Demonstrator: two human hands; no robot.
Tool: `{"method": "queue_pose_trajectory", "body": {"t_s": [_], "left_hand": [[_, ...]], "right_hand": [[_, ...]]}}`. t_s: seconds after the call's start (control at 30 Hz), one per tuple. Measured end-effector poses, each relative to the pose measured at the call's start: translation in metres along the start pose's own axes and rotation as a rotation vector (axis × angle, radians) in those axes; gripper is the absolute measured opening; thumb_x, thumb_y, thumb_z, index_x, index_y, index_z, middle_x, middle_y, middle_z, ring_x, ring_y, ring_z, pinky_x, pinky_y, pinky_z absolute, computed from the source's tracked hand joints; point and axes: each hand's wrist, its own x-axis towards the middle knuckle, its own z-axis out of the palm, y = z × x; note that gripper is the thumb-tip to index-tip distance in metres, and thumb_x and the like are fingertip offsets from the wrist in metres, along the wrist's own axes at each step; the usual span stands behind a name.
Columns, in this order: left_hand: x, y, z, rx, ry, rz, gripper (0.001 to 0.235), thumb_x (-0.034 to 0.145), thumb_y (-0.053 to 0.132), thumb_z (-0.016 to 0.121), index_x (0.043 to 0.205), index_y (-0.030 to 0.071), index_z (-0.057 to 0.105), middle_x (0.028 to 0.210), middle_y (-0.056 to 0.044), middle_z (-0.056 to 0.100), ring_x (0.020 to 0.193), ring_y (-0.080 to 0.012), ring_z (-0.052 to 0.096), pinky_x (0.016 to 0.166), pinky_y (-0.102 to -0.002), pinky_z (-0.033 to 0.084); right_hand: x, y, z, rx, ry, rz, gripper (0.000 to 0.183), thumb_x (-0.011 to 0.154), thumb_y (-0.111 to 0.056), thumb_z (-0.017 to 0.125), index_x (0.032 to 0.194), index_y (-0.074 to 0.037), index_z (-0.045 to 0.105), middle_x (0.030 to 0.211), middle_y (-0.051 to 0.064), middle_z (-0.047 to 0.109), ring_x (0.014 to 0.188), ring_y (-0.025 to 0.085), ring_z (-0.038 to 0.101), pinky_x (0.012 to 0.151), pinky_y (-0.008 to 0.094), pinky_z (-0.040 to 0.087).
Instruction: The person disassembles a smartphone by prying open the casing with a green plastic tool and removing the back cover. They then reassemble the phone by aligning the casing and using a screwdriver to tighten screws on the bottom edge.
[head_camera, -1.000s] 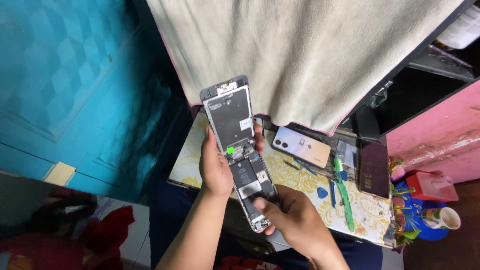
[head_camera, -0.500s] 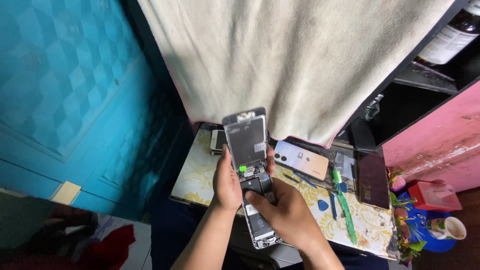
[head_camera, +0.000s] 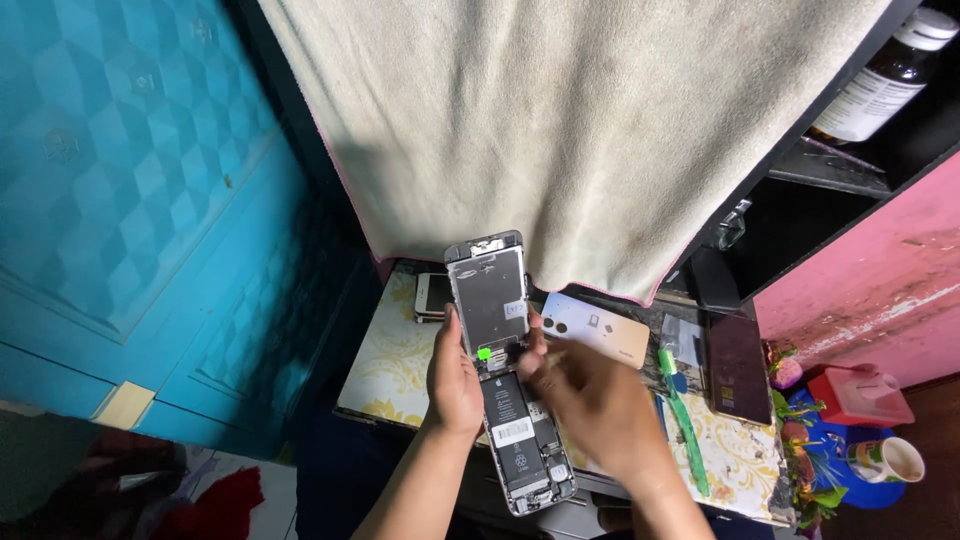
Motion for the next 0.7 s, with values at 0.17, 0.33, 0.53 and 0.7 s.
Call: {"method": "queue_pose_trajectory", "body": {"t_s": [0.17,0.33,0.53,0.7], "left_hand": [[-0.004,-0.006,-0.001,0.051,0.040,-0.007,0.064,0.109,0.048,0.033,0.125,-0.007,0.063,0.109,-0.023,0.072,0.094,-0.0329,0.069,0.084,-0.044,0.057],[-0.007,-0.021,-0.011,-0.026,0.004,-0.123,0.067,0.107,0.051,0.034,0.130,-0.007,0.060,0.101,-0.022,0.070,0.081,-0.0288,0.068,0.071,-0.039,0.055],[-0.012,-0.037,-0.027,-0.034,0.132,-0.318,0.072,0.105,0.055,0.034,0.122,-0.008,0.064,0.108,-0.024,0.071,0.080,-0.0308,0.068,0.071,-0.040,0.054],[-0.008,-0.035,-0.027,-0.084,0.136,-0.315,0.074,0.104,0.055,0.036,0.130,-0.010,0.061,0.120,-0.032,0.069,0.085,-0.0349,0.071,0.070,-0.044,0.060]], "right_hand": [[0.022,0.012,-0.025,0.205,0.157,-0.372,0.092,0.064,-0.037,0.091,0.143,-0.016,0.048,0.133,0.002,0.066,0.093,0.013,0.074,0.073,0.029,0.060],[0.035,0.006,-0.035,0.286,0.076,-0.625,0.070,0.092,-0.024,0.067,0.153,-0.011,0.035,0.143,0.012,0.059,0.100,0.014,0.072,0.067,0.026,0.054],[0.041,0.002,-0.033,0.278,0.033,-0.721,0.067,0.094,-0.007,0.067,0.153,-0.012,0.037,0.137,0.011,0.064,0.094,0.014,0.070,0.079,0.026,0.060],[0.046,0.003,-0.031,0.163,0.118,-0.759,0.024,0.099,-0.001,0.056,0.120,-0.006,0.068,0.118,0.007,0.068,0.072,0.015,0.067,0.064,0.025,0.061]]}}
